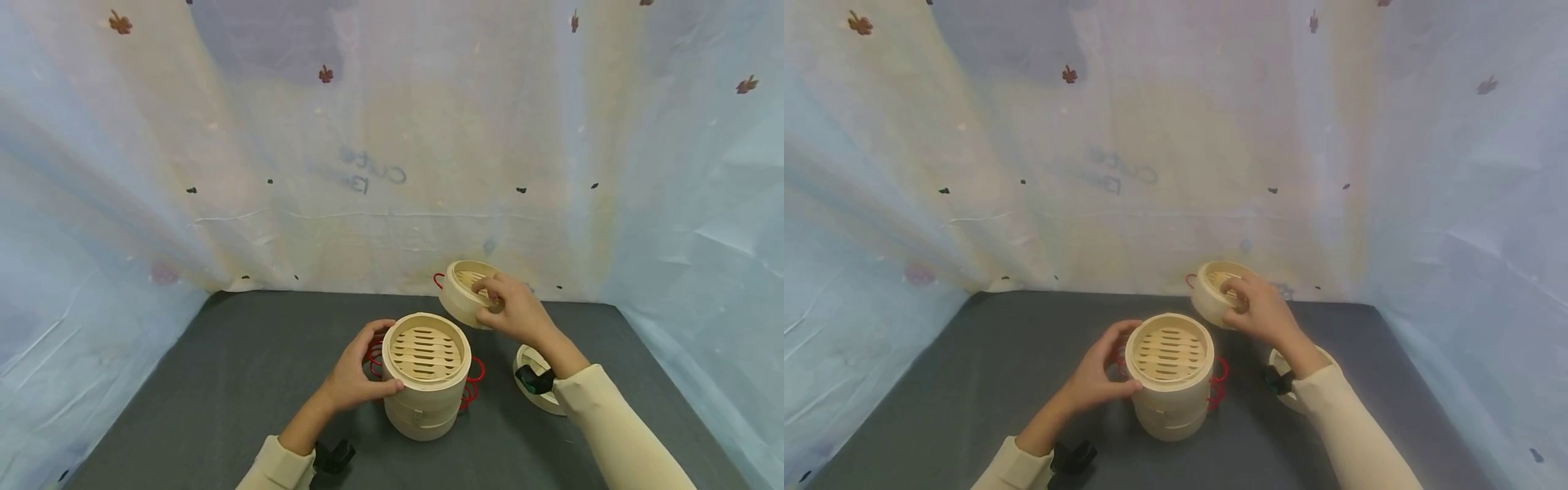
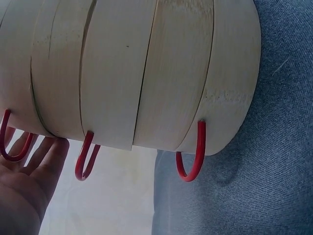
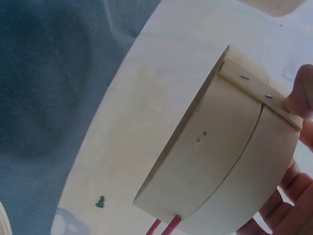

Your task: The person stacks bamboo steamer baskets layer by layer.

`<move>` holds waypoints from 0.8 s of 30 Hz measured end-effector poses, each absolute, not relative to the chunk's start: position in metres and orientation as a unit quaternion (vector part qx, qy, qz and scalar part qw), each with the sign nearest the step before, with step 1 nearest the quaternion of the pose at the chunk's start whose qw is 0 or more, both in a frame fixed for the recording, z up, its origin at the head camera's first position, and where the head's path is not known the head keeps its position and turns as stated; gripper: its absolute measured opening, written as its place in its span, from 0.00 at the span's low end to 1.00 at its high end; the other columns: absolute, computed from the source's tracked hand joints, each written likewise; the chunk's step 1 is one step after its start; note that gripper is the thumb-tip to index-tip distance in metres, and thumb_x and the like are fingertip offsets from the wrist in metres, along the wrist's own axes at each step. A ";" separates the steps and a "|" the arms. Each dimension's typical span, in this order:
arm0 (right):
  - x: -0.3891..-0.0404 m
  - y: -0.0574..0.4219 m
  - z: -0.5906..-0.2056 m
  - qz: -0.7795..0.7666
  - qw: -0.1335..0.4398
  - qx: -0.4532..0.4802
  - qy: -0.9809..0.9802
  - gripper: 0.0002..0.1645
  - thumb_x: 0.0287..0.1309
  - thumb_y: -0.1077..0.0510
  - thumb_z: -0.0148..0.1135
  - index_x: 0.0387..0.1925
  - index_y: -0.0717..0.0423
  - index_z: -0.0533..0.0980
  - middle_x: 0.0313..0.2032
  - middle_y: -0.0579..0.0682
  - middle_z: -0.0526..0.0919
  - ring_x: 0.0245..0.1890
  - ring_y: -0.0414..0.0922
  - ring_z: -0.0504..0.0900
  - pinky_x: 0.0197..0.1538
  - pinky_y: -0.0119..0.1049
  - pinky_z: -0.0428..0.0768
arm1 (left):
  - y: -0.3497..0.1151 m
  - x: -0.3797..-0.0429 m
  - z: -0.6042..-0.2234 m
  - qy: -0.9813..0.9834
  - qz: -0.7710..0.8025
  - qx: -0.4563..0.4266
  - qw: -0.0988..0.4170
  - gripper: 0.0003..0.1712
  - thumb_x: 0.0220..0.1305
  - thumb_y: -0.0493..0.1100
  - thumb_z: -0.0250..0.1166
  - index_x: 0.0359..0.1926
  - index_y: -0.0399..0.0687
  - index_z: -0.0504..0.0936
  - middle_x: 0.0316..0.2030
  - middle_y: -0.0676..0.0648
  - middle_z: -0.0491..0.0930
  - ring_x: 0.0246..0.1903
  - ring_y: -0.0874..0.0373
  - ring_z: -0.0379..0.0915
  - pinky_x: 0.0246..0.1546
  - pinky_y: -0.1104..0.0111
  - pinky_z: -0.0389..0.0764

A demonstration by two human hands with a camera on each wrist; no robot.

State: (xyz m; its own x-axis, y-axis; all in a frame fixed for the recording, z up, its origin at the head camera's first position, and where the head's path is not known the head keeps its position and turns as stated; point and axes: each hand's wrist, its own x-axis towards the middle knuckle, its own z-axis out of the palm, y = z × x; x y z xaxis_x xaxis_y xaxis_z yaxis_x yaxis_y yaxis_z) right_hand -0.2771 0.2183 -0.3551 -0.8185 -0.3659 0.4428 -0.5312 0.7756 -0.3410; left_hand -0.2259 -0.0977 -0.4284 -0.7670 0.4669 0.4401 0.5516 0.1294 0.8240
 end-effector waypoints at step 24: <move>-0.252 0.206 -0.322 0.211 0.262 0.316 -0.887 0.17 0.42 0.59 0.64 0.39 0.44 0.80 0.28 0.40 0.72 0.28 0.39 0.66 0.33 0.34 0.65 | -0.099 -0.226 -0.429 -0.758 -0.555 -0.341 0.044 0.50 0.47 0.43 0.75 0.70 0.50 0.60 0.62 0.46 0.70 0.60 0.49 0.70 0.57 0.63 0.76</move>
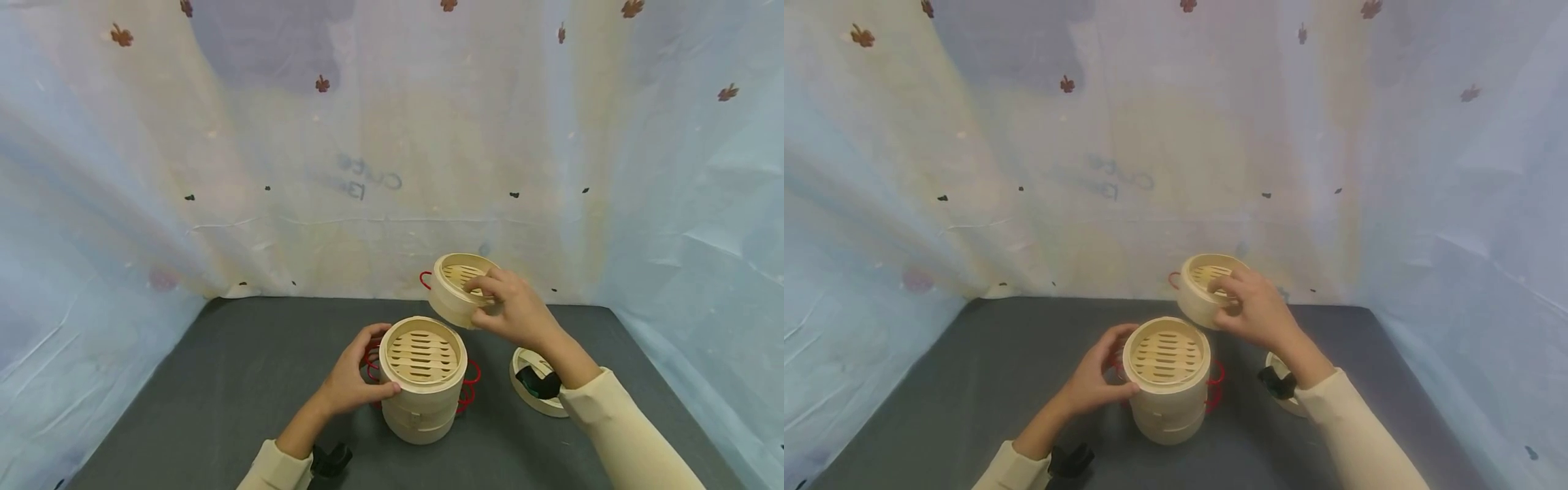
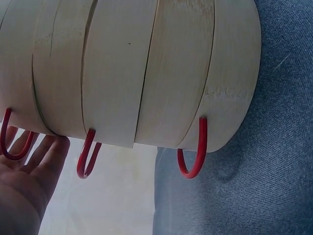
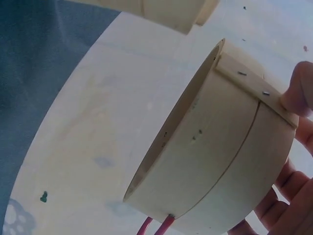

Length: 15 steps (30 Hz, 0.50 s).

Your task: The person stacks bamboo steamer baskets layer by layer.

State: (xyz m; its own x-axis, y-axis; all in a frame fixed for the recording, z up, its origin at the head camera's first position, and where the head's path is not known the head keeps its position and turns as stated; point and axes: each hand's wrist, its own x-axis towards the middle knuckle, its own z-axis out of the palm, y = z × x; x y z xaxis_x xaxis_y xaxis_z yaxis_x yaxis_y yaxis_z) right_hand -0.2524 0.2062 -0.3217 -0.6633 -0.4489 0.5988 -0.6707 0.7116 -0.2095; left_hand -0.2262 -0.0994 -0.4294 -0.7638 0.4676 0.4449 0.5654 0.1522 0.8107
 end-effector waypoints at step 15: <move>-0.235 0.191 -0.315 0.200 0.271 0.364 -0.868 0.17 0.43 0.60 0.64 0.40 0.42 0.80 0.29 0.37 0.72 0.29 0.36 0.65 0.34 0.33 0.65 | -0.101 -0.224 -0.430 -0.767 -0.552 -0.326 0.031 0.48 0.50 0.45 0.73 0.70 0.53 0.60 0.63 0.49 0.68 0.61 0.54 0.69 0.58 0.59 0.75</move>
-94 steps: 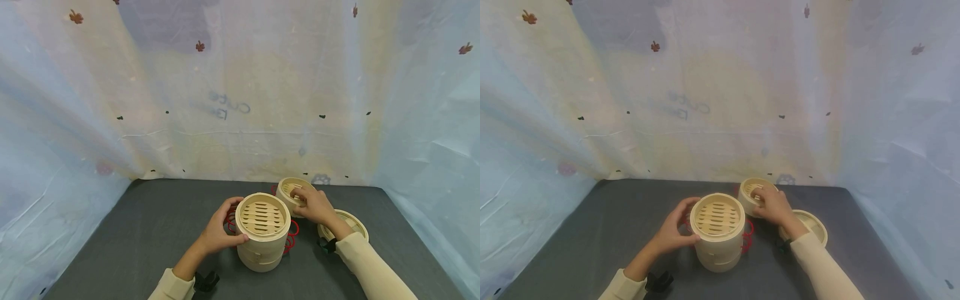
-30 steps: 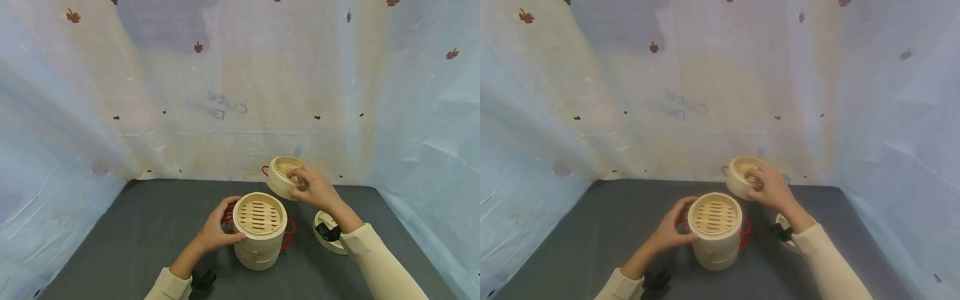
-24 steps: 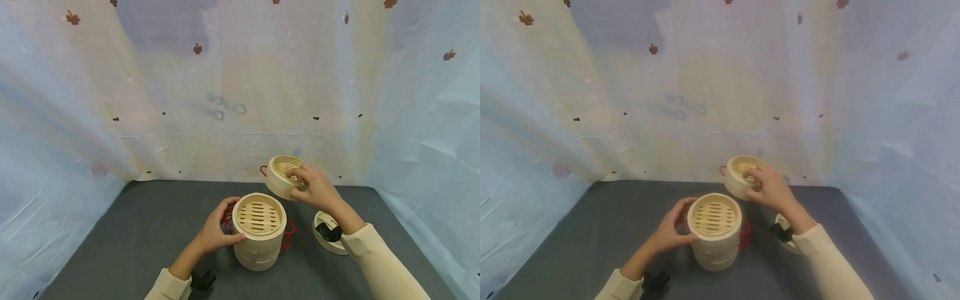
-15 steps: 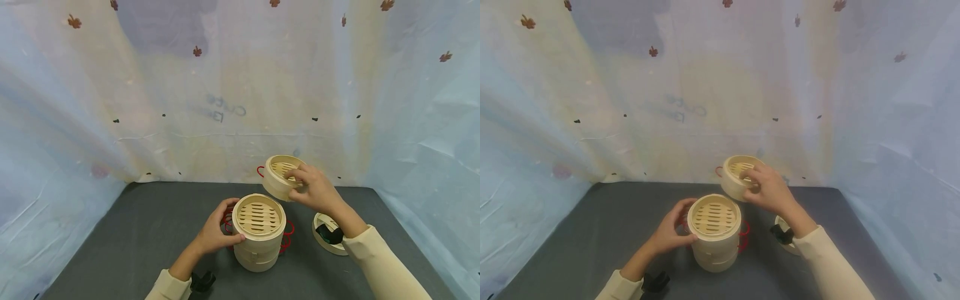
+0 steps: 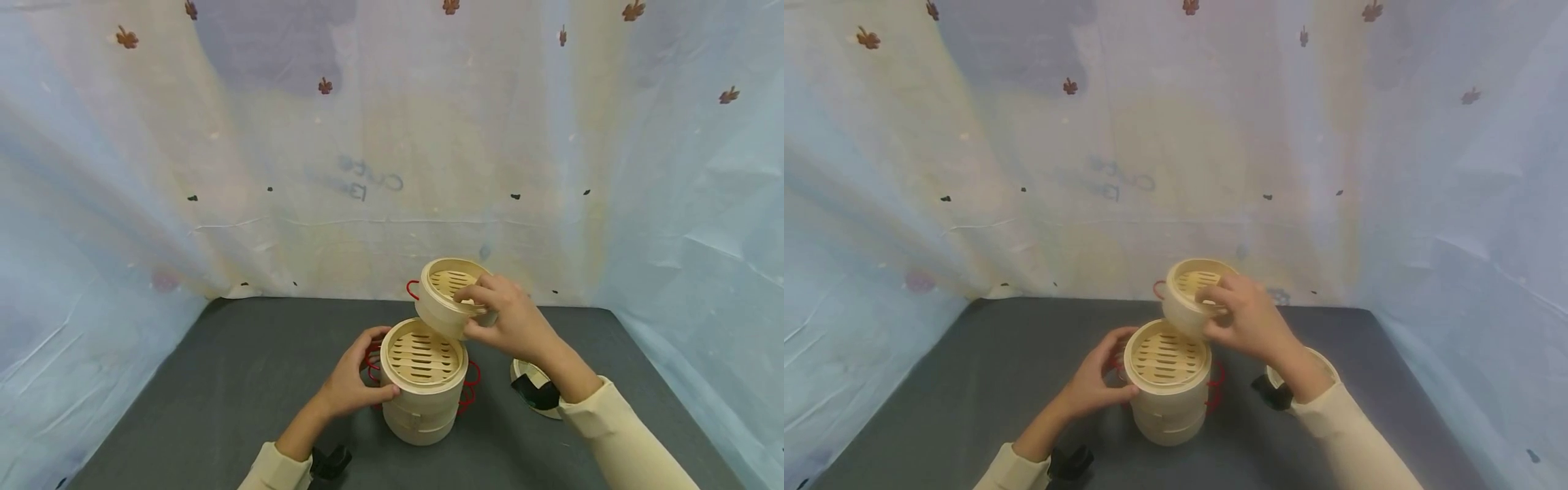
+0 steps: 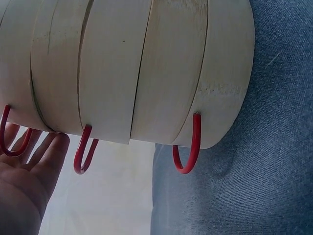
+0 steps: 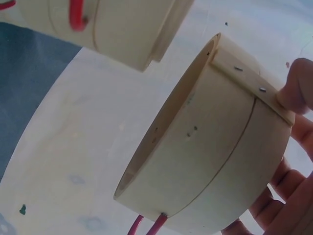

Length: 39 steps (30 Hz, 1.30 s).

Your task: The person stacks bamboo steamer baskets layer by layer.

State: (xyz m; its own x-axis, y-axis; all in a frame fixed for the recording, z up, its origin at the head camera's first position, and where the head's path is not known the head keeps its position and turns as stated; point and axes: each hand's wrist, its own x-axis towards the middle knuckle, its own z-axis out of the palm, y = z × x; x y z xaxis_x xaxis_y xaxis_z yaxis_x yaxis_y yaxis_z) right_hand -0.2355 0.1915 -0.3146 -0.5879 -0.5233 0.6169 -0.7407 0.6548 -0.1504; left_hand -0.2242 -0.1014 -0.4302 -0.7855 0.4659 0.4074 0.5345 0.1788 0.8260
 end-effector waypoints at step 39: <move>-0.205 0.163 -0.318 0.189 0.275 0.434 -0.837 0.21 0.37 0.58 0.66 0.39 0.38 0.80 0.27 0.36 0.68 0.28 0.34 0.62 0.36 0.33 0.64 | -0.102 -0.225 -0.434 -0.752 -0.571 -0.328 0.028 0.45 0.52 0.41 0.72 0.69 0.55 0.60 0.63 0.47 0.68 0.63 0.52 0.67 0.60 0.63 0.75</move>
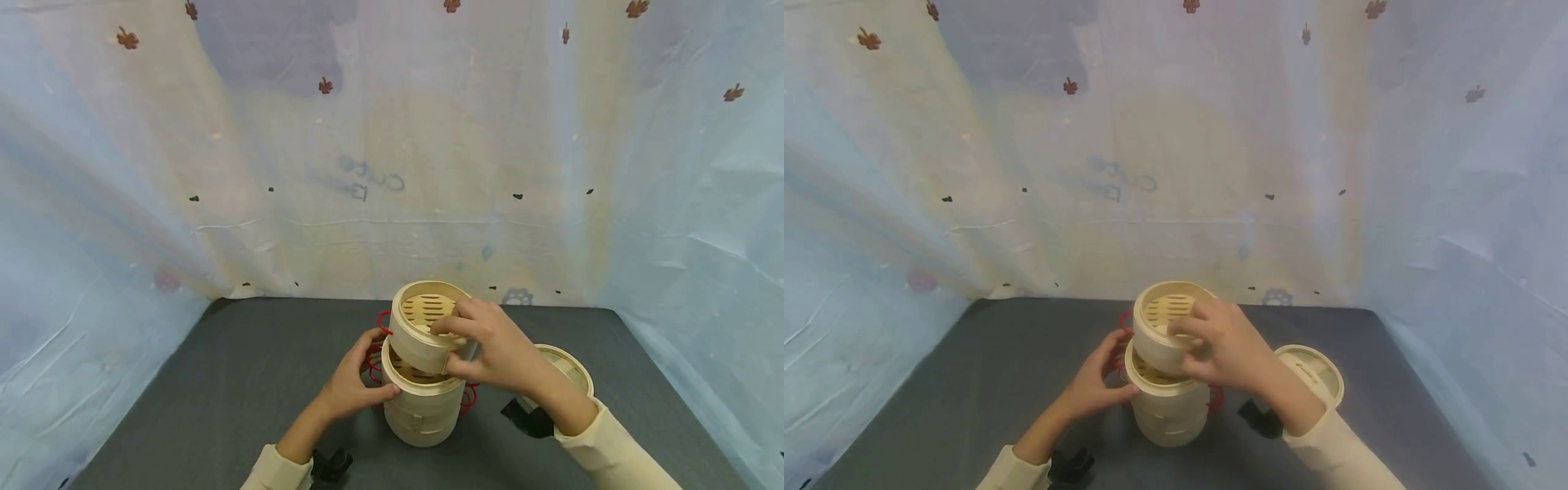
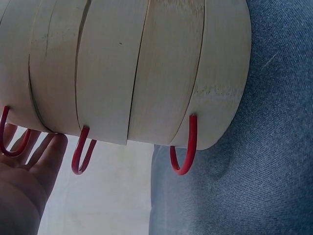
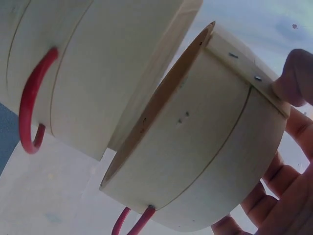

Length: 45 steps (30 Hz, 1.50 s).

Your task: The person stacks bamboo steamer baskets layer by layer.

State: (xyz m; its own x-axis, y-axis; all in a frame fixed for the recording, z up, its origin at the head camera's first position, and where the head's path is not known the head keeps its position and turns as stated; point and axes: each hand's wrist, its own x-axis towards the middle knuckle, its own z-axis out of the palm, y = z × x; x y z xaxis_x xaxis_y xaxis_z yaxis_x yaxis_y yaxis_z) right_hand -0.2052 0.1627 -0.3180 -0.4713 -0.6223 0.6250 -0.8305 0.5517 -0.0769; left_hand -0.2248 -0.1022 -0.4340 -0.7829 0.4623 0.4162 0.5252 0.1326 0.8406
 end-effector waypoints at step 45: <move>-0.188 0.150 -0.325 0.164 0.298 0.463 -0.819 0.23 0.36 0.59 0.65 0.40 0.36 0.80 0.28 0.35 0.68 0.30 0.33 0.64 0.38 0.38 0.67 | -0.102 -0.225 -0.433 -0.750 -0.568 -0.337 0.039 0.46 0.52 0.41 0.72 0.70 0.57 0.60 0.60 0.48 0.70 0.56 0.57 0.73 0.55 0.60 0.78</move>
State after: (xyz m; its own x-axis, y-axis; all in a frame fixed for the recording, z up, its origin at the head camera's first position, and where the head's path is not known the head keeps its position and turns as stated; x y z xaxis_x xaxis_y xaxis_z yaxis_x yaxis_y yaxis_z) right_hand -0.1878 0.1502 -0.3254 -0.3938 -0.6606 0.6392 -0.8557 0.5173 0.0075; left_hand -0.2247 -0.1020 -0.4328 -0.7697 0.4617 0.4409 0.5496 0.1280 0.8256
